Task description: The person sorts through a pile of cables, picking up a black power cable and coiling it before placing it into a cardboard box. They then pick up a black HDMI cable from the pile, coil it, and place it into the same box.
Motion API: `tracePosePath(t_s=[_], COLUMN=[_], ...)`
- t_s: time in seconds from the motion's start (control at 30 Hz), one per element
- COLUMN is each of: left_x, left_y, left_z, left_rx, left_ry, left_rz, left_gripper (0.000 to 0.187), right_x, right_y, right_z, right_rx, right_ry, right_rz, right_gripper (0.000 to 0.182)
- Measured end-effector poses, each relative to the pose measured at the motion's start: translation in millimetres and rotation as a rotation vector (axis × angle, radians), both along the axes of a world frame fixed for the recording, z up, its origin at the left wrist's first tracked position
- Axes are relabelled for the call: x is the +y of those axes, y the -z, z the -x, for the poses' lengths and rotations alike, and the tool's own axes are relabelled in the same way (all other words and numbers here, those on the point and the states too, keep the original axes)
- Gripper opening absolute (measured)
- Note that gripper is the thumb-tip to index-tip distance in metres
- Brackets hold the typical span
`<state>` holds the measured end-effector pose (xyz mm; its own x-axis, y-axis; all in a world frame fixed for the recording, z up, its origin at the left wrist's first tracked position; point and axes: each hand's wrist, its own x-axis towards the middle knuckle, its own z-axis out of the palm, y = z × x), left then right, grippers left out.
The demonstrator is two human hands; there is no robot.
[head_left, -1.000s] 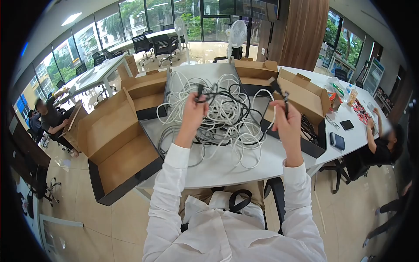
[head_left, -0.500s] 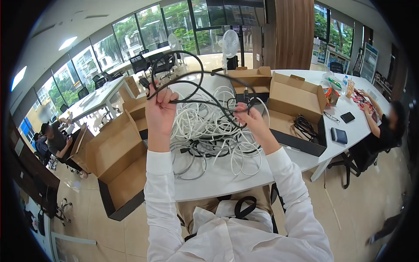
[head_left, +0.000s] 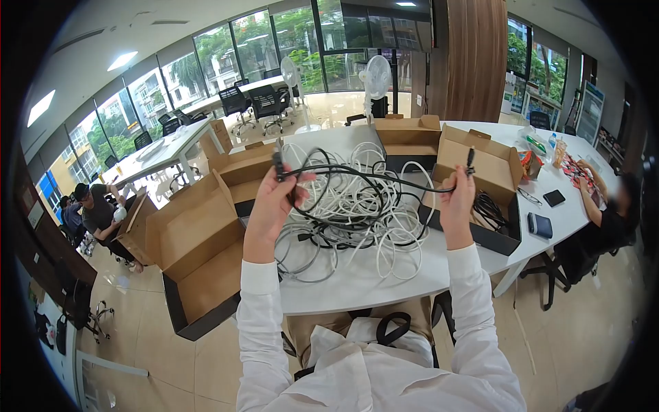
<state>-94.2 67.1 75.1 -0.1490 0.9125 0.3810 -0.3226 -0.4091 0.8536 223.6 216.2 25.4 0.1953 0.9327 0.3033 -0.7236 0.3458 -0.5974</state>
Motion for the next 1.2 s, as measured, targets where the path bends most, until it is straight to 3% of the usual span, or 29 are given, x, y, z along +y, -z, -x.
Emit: tracePosePath(t_s=[0.1,0.23,0.27,0.37,0.43,0.5,0.53,0.63,0.67,0.77,0.83,0.9,1.0,1.1,1.13,1.2], left_x=[-7,-6,-6,-1,-3,-4,-5,-2,-2,1,1,6,5,-1,4,5], left_y=[-2,1,2,15,12,12,13,21,21,28,30,42,48,44,54,56], left_z=[-10,-19,-20,-11,-17,-24,-27,-26,-31,-43,-61,-72,-80,-89,-79,-62], left_rx=[0.091,-0.073,-0.135,-0.314,-0.466,-0.575,-0.607,-0.641,-0.651,-0.662,-0.661,-0.604,-0.519,-0.514,-0.167,-0.239], left_ry=[-0.001,0.040,0.060,0.237,0.197,0.177,0.177,0.226,0.225,0.260,0.257,0.291,0.333,0.126,-0.163,-0.299], left_rz=[0.100,0.111,0.120,0.106,0.123,0.120,0.112,0.091,0.100,0.117,0.164,0.183,0.181,0.199,0.045,0.027], left_gripper=[0.012,0.011,0.011,0.012,0.011,0.011,0.011,0.012,0.013,0.018,0.019,0.022,0.026,0.022,0.019,0.016], right_x=[-3,-11,-15,-13,11,19,18,0,-13,-74,-106,-136,-130,-132,-133,-132], right_y=[-7,-4,-2,1,30,42,39,17,4,-30,-27,-23,-6,7,8,10], right_z=[-11,-11,-7,-14,-5,5,5,-9,-11,7,31,53,68,73,73,60], right_rx=[-0.040,-0.460,-0.571,-0.786,-1.193,-1.482,-1.537,-1.360,-1.282,-1.129,-1.168,-1.322,-1.341,-1.395,-1.389,-1.415], right_ry=[0.081,-0.024,-0.111,-0.579,-0.253,0.108,0.158,0.527,0.572,0.482,0.397,0.417,0.500,0.565,0.680,0.714], right_rz=[0.024,0.053,0.045,0.145,0.036,-0.107,-0.089,-0.268,-0.240,-0.318,-0.666,-0.763,-0.807,-0.909,-0.932,-0.880], right_gripper=[0.014,0.041,0.056,0.053,0.058,0.060,0.053,0.036,0.023,0.014,0.010,0.011,0.016,0.013,0.013,0.013])
